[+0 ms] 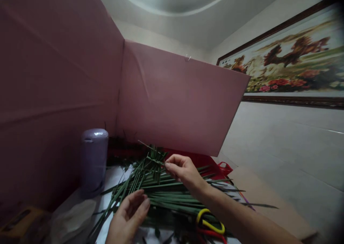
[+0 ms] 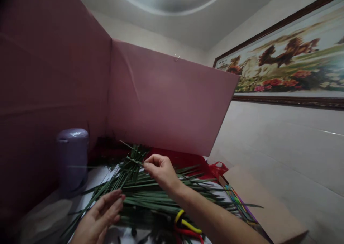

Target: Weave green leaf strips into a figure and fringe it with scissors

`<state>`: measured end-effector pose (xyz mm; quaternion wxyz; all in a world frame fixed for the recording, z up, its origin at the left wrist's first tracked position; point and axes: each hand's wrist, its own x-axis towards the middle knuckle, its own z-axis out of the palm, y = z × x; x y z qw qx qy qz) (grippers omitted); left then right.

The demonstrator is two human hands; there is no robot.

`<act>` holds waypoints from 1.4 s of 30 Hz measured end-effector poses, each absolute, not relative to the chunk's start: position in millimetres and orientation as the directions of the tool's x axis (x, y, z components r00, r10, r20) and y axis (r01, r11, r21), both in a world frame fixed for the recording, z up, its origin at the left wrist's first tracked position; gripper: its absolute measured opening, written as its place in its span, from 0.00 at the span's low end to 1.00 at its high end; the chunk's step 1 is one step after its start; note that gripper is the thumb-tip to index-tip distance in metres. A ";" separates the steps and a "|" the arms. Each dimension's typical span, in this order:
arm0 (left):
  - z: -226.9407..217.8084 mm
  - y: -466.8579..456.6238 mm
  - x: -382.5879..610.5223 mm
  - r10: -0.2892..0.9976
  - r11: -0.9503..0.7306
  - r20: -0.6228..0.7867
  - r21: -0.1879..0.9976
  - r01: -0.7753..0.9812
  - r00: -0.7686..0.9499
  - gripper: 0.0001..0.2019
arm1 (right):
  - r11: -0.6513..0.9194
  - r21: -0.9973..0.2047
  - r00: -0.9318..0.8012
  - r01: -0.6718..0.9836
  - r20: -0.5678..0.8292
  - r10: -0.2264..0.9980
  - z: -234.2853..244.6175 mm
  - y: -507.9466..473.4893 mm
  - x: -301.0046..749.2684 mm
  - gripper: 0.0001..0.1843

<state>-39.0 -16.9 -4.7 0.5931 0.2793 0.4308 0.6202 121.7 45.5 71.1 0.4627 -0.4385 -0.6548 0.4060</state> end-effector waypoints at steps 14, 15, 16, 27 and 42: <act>13.0 -23.8 -40.7 0.991 0.007 -0.089 0.789 -0.614 -0.103 0.11 | 0.238 -0.946 -0.156 0.219 0.207 0.966 20.7 -25.2 105.9 0.08; 12.7 -23.5 -41.3 0.990 0.015 -0.098 0.796 -0.605 -0.105 0.11 | 0.220 -0.953 -0.153 0.207 0.191 0.970 18.9 -24.8 105.5 0.08; 12.5 -23.1 -41.9 0.988 0.020 -0.106 0.803 -0.595 -0.110 0.11 | 0.201 -0.960 -0.152 0.194 0.173 0.973 17.3 -24.3 105.0 0.08; 10.9 -19.3 -42.8 0.984 0.001 -0.106 0.808 -0.590 -0.143 0.13 | 0.067 -0.998 -0.174 0.008 0.065 0.983 15.0 -18.0 93.5 0.15; 2.4 -19.2 -47.1 0.985 0.043 -0.135 0.803 -0.594 -0.111 0.13 | 0.095 -0.995 -0.119 -0.032 0.098 0.988 7.7 -17.2 92.2 0.11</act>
